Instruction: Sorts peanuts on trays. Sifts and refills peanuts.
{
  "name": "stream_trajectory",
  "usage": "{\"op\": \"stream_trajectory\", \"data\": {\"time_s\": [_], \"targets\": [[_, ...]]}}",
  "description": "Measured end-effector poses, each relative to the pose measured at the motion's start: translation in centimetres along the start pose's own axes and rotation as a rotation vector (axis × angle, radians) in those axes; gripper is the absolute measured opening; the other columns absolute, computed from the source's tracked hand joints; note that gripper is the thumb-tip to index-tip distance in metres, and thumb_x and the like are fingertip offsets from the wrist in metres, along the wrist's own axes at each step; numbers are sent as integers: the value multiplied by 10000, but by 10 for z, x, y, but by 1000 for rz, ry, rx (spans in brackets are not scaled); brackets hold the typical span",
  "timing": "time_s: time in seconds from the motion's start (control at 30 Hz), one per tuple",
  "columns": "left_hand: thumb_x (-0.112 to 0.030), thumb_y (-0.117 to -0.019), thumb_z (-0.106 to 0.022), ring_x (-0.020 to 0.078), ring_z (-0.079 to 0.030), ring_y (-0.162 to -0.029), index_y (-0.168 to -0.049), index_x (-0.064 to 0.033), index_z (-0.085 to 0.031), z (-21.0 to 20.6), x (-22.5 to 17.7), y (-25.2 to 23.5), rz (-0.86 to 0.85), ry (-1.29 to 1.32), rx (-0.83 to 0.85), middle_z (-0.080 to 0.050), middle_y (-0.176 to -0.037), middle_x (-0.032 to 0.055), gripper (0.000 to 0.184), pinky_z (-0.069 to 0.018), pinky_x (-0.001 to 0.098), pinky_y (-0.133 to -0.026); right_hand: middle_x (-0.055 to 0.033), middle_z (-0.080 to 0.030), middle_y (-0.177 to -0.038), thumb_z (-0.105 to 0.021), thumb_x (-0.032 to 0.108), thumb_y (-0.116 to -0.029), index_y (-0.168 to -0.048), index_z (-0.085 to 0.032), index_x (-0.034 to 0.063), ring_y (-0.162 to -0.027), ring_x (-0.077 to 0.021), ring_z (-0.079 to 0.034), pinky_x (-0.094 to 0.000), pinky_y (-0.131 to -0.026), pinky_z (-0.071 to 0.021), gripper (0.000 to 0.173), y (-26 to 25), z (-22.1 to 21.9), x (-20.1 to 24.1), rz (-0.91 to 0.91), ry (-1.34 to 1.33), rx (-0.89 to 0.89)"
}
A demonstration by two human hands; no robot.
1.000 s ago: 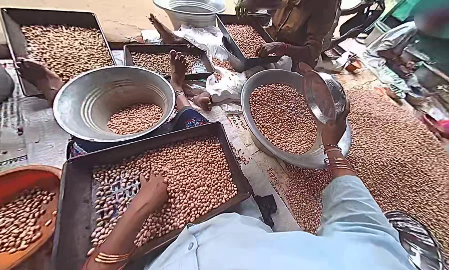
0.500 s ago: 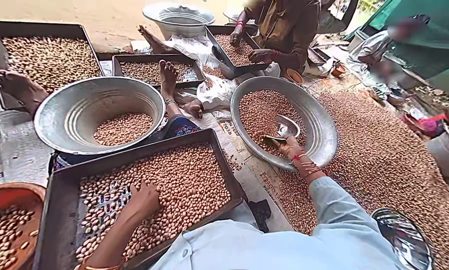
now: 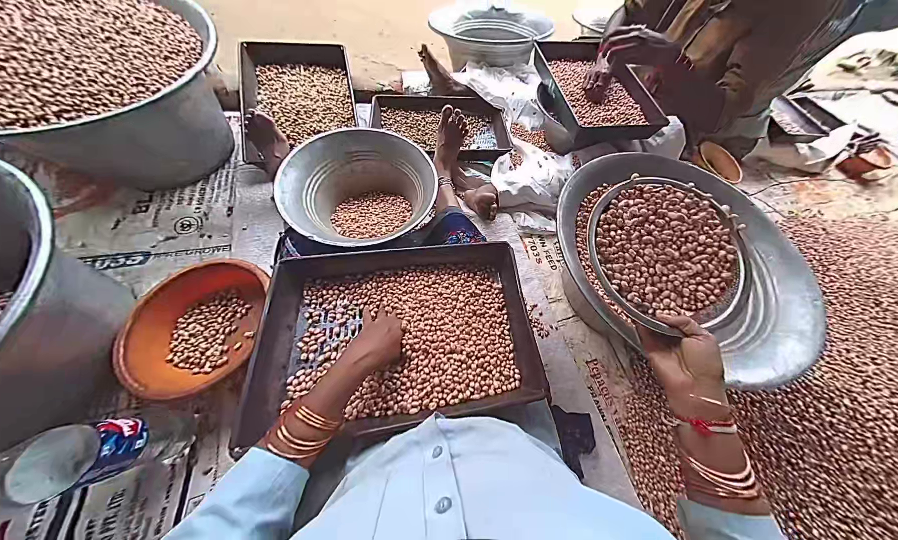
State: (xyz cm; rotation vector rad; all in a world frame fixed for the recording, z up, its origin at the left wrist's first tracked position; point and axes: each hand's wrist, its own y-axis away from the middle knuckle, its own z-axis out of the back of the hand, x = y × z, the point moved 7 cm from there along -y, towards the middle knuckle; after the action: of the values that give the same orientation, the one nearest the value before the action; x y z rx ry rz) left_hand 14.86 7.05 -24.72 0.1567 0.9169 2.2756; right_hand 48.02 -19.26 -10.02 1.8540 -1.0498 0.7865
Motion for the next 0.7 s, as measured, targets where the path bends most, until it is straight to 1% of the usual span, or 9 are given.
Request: {"op": "stream_trajectory", "data": {"time_s": [0.1, 0.2, 0.33, 0.4, 0.47, 0.5, 0.57, 0.63, 0.7], "targets": [[-115, -905, -694, 519, -240, -1513, -1287, 160, -573, -1, 0, 1, -4, 40, -17, -434, -1517, 341, 486, -82, 708, -1218, -105, -706, -797, -421, -80, -944, -966, -549, 19, -684, -197, -740, -360, -618, -656, 164, 29, -22, -17, 9, 77, 125], [-96, -887, -701, 520, -324, -1472, -1275, 123, -600, 6, 4, 7, -7, 99, -67, -483, -1485, 317, 457, -233, 703, -1182, -72, -700, -899, -487, -137, -863, -1130, -515, 33, -750, -163, -738, -351, -642, -654, 317, 43, -38, -46, 64, 192, 241], [-200, -1001, -610, 436, -521, -1371, -1435, -147, -617, 11, 15, 38, -98, 155, -141, -493, -1566, 146, 437, -449, 657, -1052, -21, -651, -1033, -574, -75, -810, -1309, -431, -60, -884, -2, -683, -203, -788, -599, 519, 58, -60, -87, 276, 540, 453], [-220, -1030, -600, 416, -603, -1290, -1430, -222, -632, 9, 25, 66, -104, 208, -190, -527, -1549, 106, 401, -475, 659, -1014, -129, -672, -1200, -615, 11, -865, -1486, -393, -99, -1014, -33, -688, -222, -885, -574, 669, 68, -75, -97, 562, 858, 643], [-205, -1030, -620, 417, -650, -1217, -1392, -184, -663, 5, 39, 100, -95, 273, -329, -649, -1394, 150, 365, -486, 662, -989, -236, -714, -1206, -649, 64, -883, -1529, -396, -85, -990, -251, -751, -418, -832, -608, 709, 78, -90, -97, 948, 1049, 770], [-197, -1024, -632, 408, -682, -1150, -1323, -140, -703, 2, 48, 119, -94, 321, -425, -705, -1276, 170, 313, -505, 652, -964, -239, -712, -1225, -626, 70, -903, -1520, -424, -76, -961, -257, -758, -413, -795, -612, 665, 79, -94, -94, 1070, 1042, 796], [-182, -1001, -644, 341, -735, -924, -1131, -71, -756, -8, 64, 157, -121, 433, -559, -755, -1014, 148, 204, -565, 607, -847, -192, -620, -1419, -596, 144, -982, -1523, -416, -42, -1152, -123, -692, -301, -945, -573, 600, 68, -95, -81, 1062, 923, 786], [-235, -988, -652, 236, -729, -785, -1033, -74, -770, -33, 80, 190, -86, 568, -429, -753, -874, 81, 205, -581, 530, -769, -192, -516, -1472, -615, 21, -930, -1492, -329, -147, -1270, -71, -582, -248, -1062, -504, 652, 43, -86, -60, 904, 652, 645], [-267, -1000, -649, 184, -695, -713, -965, -93, -768, -76, 95, 211, -28, 633, -82, -726, -777, 33, 214, -565, 488, -728, -143, -553, -1276, -591, -101, -887, -1432, -297, -146, -1147, -105, -622, -282, -995, -545, 621, 10, -71, -41, 733, 304, 315]]}}
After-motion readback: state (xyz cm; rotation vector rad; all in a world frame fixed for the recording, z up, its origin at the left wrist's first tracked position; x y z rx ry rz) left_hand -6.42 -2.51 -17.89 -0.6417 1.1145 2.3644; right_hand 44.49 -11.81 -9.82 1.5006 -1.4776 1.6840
